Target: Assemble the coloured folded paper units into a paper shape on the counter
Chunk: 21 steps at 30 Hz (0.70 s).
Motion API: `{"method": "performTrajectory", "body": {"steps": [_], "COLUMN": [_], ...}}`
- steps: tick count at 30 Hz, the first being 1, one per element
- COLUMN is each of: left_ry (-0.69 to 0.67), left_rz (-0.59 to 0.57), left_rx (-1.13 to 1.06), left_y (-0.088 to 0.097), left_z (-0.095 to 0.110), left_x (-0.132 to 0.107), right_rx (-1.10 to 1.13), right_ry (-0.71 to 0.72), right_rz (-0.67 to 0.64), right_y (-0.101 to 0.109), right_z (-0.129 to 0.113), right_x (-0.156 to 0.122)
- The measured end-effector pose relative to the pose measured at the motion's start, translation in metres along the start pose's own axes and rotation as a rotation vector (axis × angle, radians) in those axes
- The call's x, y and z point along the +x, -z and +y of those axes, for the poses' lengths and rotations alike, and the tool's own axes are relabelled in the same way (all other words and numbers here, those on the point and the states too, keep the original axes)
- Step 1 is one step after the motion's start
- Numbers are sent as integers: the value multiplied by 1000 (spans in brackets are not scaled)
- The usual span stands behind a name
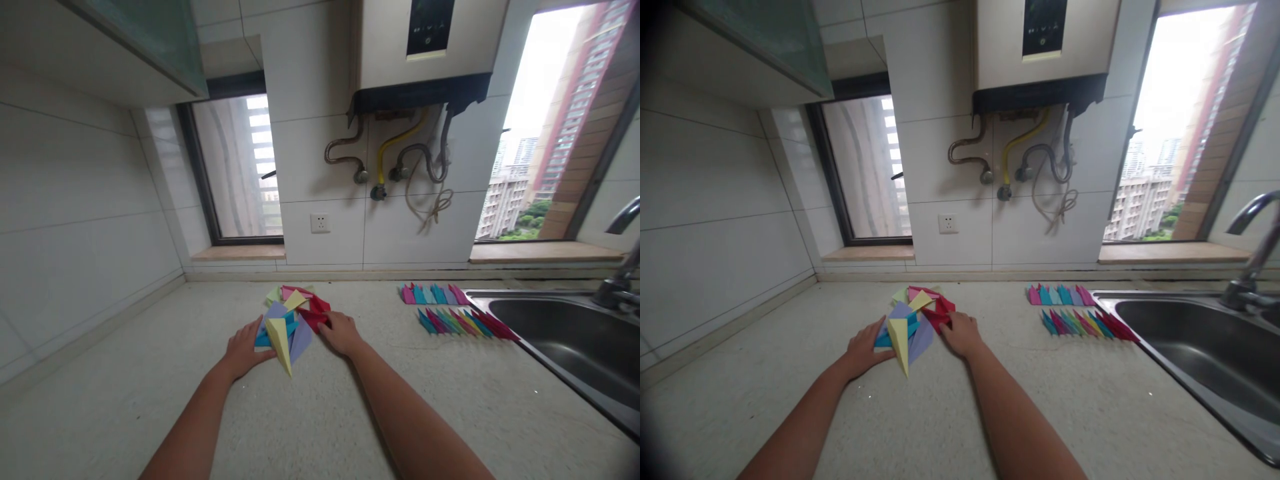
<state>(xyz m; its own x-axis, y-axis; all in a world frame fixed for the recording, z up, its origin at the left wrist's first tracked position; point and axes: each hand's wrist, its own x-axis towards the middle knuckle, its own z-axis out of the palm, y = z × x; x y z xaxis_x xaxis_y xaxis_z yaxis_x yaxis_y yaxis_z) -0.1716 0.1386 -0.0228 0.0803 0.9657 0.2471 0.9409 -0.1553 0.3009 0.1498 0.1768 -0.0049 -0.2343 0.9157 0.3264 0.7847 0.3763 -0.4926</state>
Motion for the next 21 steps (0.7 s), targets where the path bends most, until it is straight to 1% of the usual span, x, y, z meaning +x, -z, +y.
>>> {"method": "performTrajectory", "body": {"steps": [5, 8, 13, 17, 21], "left_ry": [65, 105, 149, 104, 65], "left_rz": [55, 95, 146, 168, 274], "left_rx": [93, 139, 188, 143, 82], "left_y": [-8, -12, -16, -16, -13], "left_z": [9, 15, 26, 26, 26], "left_x": [6, 11, 20, 20, 14], "right_rx": [46, 55, 89, 81, 9], "right_ry": [9, -1, 32, 62, 69], "right_rz": [-68, -71, -4, 67, 130], "right_y": [2, 2, 3, 6, 13], "right_z": [1, 2, 1, -5, -12], "right_x": [6, 7, 3, -8, -23]}}
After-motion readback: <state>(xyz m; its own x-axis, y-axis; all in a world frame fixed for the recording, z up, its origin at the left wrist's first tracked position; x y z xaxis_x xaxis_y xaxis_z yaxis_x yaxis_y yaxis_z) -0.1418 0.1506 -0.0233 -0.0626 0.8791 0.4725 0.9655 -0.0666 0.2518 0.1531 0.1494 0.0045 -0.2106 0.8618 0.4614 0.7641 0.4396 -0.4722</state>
